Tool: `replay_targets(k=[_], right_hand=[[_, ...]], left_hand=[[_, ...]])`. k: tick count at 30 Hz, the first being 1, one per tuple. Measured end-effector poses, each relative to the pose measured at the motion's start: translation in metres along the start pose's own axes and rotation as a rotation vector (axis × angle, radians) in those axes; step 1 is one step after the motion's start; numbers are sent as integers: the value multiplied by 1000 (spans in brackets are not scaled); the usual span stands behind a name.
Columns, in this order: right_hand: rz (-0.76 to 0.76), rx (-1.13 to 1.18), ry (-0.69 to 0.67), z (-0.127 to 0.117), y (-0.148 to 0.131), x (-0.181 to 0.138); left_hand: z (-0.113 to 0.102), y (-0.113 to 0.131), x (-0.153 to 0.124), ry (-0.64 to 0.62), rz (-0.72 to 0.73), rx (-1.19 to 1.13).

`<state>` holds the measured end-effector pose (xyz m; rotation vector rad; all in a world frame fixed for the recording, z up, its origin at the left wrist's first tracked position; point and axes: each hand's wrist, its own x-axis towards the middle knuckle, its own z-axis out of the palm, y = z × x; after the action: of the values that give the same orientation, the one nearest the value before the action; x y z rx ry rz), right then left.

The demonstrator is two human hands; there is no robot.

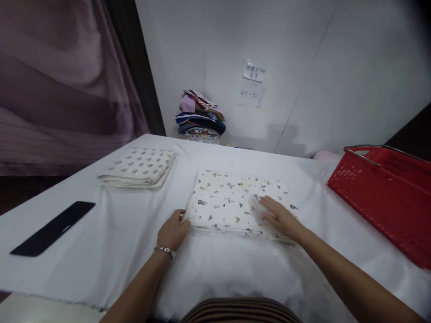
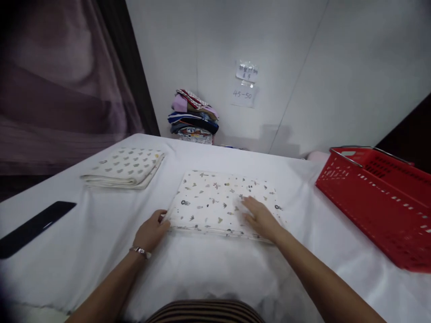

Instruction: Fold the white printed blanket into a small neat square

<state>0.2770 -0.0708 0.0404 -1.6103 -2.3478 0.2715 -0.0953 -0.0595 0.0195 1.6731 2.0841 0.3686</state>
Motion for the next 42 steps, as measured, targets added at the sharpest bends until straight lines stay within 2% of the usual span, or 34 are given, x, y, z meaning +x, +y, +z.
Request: replay_targets(k=[3, 6, 8, 11, 14, 16, 21, 23, 27, 33, 38, 42], right_hand=[[-237, 53, -155, 21, -50, 59], [-385, 53, -230, 44, -78, 117], [-376, 10, -253, 57, -79, 151], [-195, -44, -306, 72, -64, 184], [-154, -45, -335, 77, -49, 194], [-164, -37, -337, 76, -49, 194], [-269, -35, -228, 74, -75, 215], [-294, -42, -230, 82, -84, 230], [-246, -71, -277, 102, -86, 252], [-238, -95, -307, 106, -85, 252], [-192, -94, -254, 106, -96, 254], [-177, -85, -287, 99, -99, 249]], left_hand=[[2, 0, -2, 23, -9, -14], [2, 0, -4, 29, -13, -28], [2, 0, -5, 22, -14, -38], [1, -2, -6, 3, -5, -55], [0, -5, -5, -23, 15, -72], [0, -8, -4, -36, 31, -86], [0, -11, -4, -51, 53, -122], [0, -12, -4, -59, 58, -139], [0, -14, -5, -57, 67, -153], [1, -16, -4, -80, 73, -148], [-1, -15, -2, -87, 82, -110], [-2, -14, 1, -83, 74, -104]])
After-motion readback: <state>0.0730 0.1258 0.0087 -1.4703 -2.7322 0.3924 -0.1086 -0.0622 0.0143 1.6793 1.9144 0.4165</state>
